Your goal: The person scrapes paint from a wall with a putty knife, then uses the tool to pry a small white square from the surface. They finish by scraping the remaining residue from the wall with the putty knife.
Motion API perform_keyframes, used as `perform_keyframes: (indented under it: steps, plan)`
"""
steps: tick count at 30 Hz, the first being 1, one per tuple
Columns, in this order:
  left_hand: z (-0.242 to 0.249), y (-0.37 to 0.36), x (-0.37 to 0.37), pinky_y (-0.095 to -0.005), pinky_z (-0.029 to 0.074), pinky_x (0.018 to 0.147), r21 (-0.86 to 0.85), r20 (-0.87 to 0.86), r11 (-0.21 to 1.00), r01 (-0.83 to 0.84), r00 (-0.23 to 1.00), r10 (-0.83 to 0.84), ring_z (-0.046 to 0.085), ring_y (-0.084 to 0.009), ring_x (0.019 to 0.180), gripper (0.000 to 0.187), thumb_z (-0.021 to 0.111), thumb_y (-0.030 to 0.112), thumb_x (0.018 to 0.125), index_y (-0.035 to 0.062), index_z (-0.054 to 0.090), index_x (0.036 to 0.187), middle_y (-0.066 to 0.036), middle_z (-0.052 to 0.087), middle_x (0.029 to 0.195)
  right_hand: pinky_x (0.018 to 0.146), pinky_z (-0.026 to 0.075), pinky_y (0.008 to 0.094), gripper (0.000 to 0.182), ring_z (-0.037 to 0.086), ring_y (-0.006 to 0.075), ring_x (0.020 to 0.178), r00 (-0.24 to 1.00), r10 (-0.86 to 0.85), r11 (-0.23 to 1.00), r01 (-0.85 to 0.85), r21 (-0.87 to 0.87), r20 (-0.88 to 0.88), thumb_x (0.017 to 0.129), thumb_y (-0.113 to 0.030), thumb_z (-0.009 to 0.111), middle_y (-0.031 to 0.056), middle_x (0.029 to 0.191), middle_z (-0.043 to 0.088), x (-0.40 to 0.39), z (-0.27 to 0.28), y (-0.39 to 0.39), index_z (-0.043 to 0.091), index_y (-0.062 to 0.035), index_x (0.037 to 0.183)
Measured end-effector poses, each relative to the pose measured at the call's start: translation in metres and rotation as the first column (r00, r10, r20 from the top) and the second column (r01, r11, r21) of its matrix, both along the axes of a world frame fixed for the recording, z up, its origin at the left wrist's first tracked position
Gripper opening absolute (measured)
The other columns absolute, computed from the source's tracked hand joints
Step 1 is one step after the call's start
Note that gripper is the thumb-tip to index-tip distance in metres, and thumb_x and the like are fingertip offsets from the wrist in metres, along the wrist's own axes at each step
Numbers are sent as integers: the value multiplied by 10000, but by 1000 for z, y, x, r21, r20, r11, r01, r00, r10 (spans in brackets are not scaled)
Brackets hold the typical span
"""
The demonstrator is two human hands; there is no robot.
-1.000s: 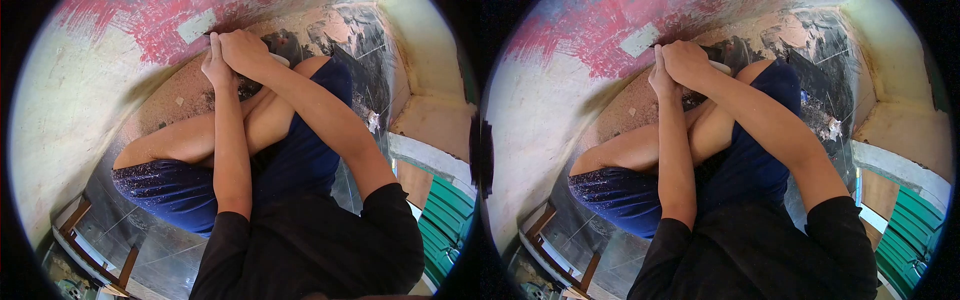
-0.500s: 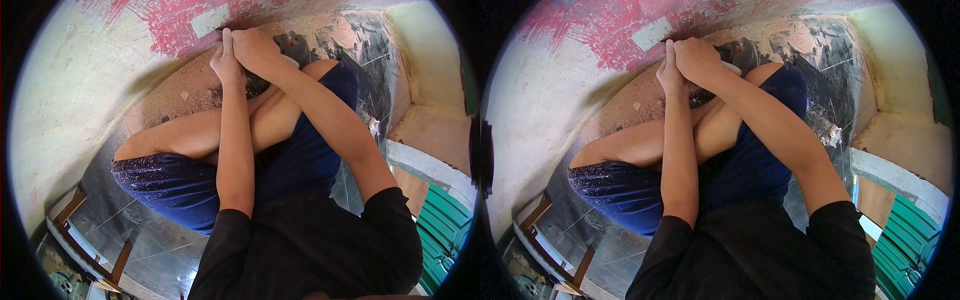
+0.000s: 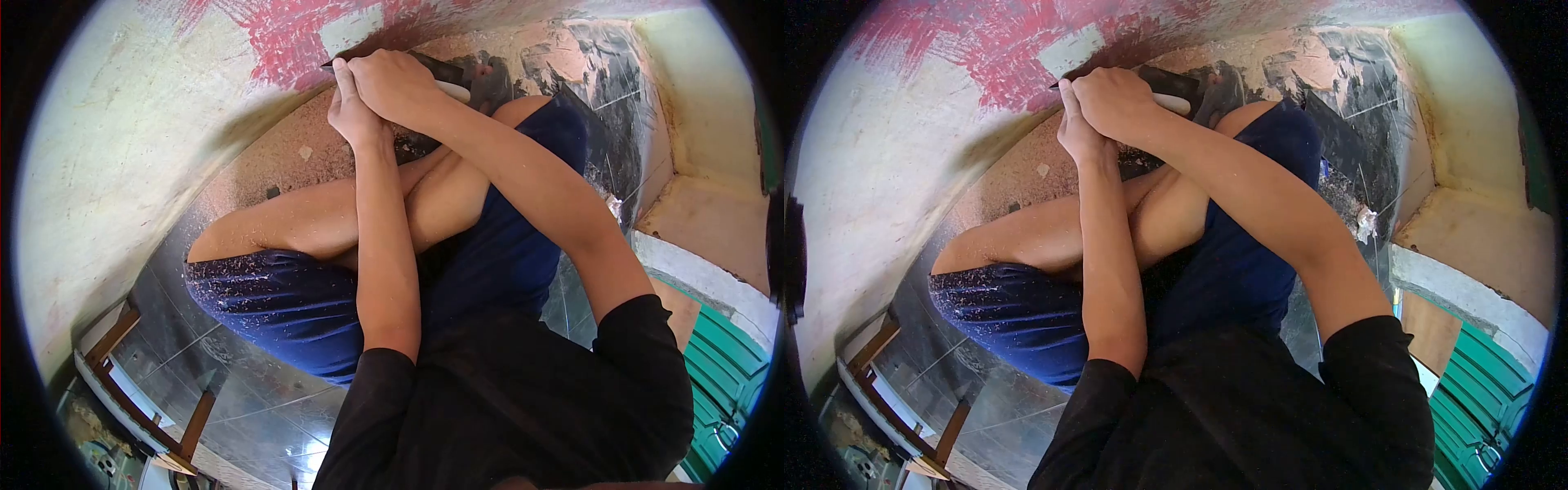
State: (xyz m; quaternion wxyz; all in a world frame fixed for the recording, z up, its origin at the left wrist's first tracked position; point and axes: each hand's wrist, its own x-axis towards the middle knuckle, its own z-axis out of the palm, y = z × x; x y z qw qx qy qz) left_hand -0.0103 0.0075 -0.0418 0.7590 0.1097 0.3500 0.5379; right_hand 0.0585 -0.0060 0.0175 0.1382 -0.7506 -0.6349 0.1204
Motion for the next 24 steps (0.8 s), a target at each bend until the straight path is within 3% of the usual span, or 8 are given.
perform_keyframes:
  steps: [3, 8, 13, 16, 24]
  plan:
    - [4, -1, 6, -360, 593, 740, 16, -84, 1000, -8, 996, 9, 694, -198, 842, 469, 685, 388, 1032, -81, 697, 1042, -110, 716, 1000, 759, 592, 523, 301, 740, 419, 847, 1000, 25, 999, -24, 44, -5, 961, -217, 530, 234, 895, 745, 6, 1, -4, 751, -17, 913]
    - [-5, -3, 26, -320, 561, 699, 81, -247, 987, 137, 962, -113, 667, -153, 780, 418, 740, 338, 1003, -80, 723, 983, -67, 714, 916, 756, 591, 526, 294, 733, 434, 847, 991, -132, 988, 130, 82, 10, 969, -194, 522, 251, 868, 733, 28, -3, -20, 734, -6, 891]
    - [1, -5, 28, -306, 532, 653, 74, -181, 994, 78, 981, -63, 639, -122, 734, 373, 758, 305, 993, -61, 744, 919, -54, 709, 869, 749, 591, 530, 295, 731, 436, 845, 990, -143, 988, 142, 65, 8, 969, -202, 530, 253, 858, 730, 26, 4, -20, 720, 8, 886]
    - [0, -6, 24, -306, 540, 672, 68, -208, 994, 84, 976, -68, 648, -130, 745, 368, 755, 300, 995, -64, 743, 943, -58, 712, 881, 739, 592, 532, 300, 732, 437, 825, 992, -129, 990, 129, 56, -3, 968, -210, 536, 252, 850, 730, 24, 2, -16, 716, 12, 878]
    - [0, -3, 15, -359, 597, 752, 25, -72, 999, -26, 997, 27, 701, -204, 856, 435, 698, 353, 1027, -77, 689, 1089, -108, 722, 1023, 718, 601, 508, 302, 747, 413, 810, 999, -36, 995, 33, 91, 26, 958, -217, 547, 240, 860, 743, 11, -2, -6, 757, -8, 898]
